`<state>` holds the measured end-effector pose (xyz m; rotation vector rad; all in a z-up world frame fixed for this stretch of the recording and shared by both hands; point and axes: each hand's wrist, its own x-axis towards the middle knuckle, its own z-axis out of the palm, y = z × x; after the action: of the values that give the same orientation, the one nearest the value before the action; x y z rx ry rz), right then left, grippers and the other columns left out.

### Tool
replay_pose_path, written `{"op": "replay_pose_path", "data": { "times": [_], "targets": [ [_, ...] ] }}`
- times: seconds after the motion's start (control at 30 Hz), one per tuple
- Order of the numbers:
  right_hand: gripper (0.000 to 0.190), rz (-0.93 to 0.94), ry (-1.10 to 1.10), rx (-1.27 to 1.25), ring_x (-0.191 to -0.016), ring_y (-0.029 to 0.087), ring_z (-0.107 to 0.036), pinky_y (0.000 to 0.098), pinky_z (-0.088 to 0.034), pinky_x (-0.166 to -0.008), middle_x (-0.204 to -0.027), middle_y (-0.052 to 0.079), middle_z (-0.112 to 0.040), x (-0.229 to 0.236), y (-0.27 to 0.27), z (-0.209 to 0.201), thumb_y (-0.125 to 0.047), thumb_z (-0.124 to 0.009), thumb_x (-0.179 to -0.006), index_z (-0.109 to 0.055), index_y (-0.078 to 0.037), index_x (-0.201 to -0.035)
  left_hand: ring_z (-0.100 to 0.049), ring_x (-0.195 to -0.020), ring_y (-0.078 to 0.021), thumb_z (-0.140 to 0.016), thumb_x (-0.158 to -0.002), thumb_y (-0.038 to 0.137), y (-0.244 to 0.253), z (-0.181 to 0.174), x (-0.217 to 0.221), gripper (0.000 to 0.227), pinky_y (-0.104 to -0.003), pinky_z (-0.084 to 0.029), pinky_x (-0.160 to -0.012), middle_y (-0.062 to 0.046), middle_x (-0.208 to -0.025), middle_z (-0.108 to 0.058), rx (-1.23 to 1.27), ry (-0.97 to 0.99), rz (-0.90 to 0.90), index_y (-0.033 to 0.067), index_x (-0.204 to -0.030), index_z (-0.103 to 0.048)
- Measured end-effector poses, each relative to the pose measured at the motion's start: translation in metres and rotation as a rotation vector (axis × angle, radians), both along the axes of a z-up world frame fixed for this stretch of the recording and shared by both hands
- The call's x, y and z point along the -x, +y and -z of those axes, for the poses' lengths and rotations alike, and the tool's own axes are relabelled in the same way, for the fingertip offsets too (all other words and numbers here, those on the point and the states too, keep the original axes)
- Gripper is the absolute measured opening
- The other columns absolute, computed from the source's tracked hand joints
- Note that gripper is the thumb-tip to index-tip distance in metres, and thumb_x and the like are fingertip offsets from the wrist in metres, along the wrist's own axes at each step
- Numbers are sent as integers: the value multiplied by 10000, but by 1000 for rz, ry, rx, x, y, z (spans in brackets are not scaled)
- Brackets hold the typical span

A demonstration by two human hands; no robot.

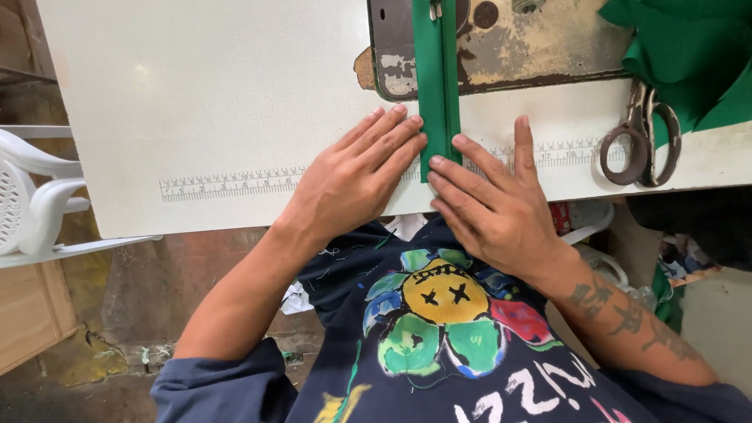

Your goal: Folding and aligning green fabric strips at a sewing machine for assembly.

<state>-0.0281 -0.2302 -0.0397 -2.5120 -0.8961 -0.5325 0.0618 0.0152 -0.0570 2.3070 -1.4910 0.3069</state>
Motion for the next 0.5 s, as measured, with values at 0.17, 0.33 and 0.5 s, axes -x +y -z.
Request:
{"op": "replay_pose_path", "data": {
  "times": [0.17, 0.33, 0.5],
  "targets": [
    [184, 7, 6, -36, -1371, 480, -687, 839, -168, -1246, -1373, 175, -797, 4, 3, 5, -75, -767, -1117, -832, 37, -1248, -554, -1499, -399, -667, -1153, 70, 0, -5, 11, 326, -487, -454, -1303, -267, -1535, -644, -8, -28, 6, -77, -1442, -698],
    [204, 27, 21, -54, -1352, 469, -693, 821, -170, -1259, -1383, 151, -792, 10, 5, 8, -64, -764, -1106, -831, 25, -1277, -555, -1501, -410, -647, -1170, 109, -1, -11, 9, 343, -505, -460, -1298, -262, -1553, -629, 19, 6, -5, -63, -1464, -688],
    [273, 67, 80, -125, -1387, 481, -663, 823, -194, -1273, -1428, 164, -749, 15, 8, 9, -100, -796, -1076, -794, 42, -1309, -513, -1525, -428, -580, -1192, 100, -11, -12, -4, 349, -535, -445, -1306, -250, -1595, -584, 7, 0, 10, -61, -1487, -677]
  ]
}}
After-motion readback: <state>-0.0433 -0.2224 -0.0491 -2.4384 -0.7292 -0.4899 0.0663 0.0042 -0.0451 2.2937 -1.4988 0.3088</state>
